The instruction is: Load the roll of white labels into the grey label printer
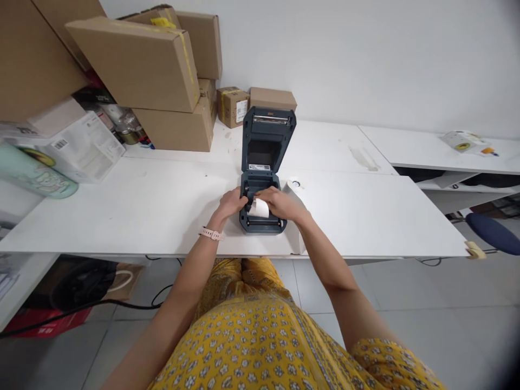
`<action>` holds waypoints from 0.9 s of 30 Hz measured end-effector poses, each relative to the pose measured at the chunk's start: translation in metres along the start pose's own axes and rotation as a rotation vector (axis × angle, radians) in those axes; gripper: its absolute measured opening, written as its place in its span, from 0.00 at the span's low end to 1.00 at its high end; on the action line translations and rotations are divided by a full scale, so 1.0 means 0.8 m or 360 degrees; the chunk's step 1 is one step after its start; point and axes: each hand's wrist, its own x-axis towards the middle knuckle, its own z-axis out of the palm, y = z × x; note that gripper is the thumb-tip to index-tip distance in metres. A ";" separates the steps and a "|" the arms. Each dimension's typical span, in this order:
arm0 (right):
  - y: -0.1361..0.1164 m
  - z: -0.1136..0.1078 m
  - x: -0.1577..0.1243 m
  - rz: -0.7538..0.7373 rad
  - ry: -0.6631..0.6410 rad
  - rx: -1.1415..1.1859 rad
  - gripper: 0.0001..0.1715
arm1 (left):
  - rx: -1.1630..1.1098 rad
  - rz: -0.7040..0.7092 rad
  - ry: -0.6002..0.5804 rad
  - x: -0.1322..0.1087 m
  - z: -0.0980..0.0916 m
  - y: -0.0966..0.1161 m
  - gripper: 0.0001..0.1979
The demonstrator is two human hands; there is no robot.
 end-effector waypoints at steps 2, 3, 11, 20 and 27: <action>-0.016 0.008 -0.022 -0.0024 0.0108 0.0129 0.22 | -0.0027 -0.0001 0.0018 -0.002 -0.001 0.002 0.20; -0.023 0.011 -0.032 -0.0024 0.0143 0.0174 0.23 | -0.0044 0.0003 0.0019 -0.003 -0.001 0.003 0.20; -0.045 0.016 -0.068 0.0020 0.0177 0.0323 0.22 | -0.0124 -0.0011 0.0036 -0.009 -0.003 0.006 0.20; -0.030 0.005 -0.093 -0.0124 -0.0176 0.0323 0.56 | -0.0187 0.0020 0.0063 -0.013 -0.003 0.006 0.22; -0.037 0.021 -0.097 -0.0090 0.0032 0.0161 0.38 | -0.0144 -0.0028 0.0037 -0.012 -0.002 0.008 0.22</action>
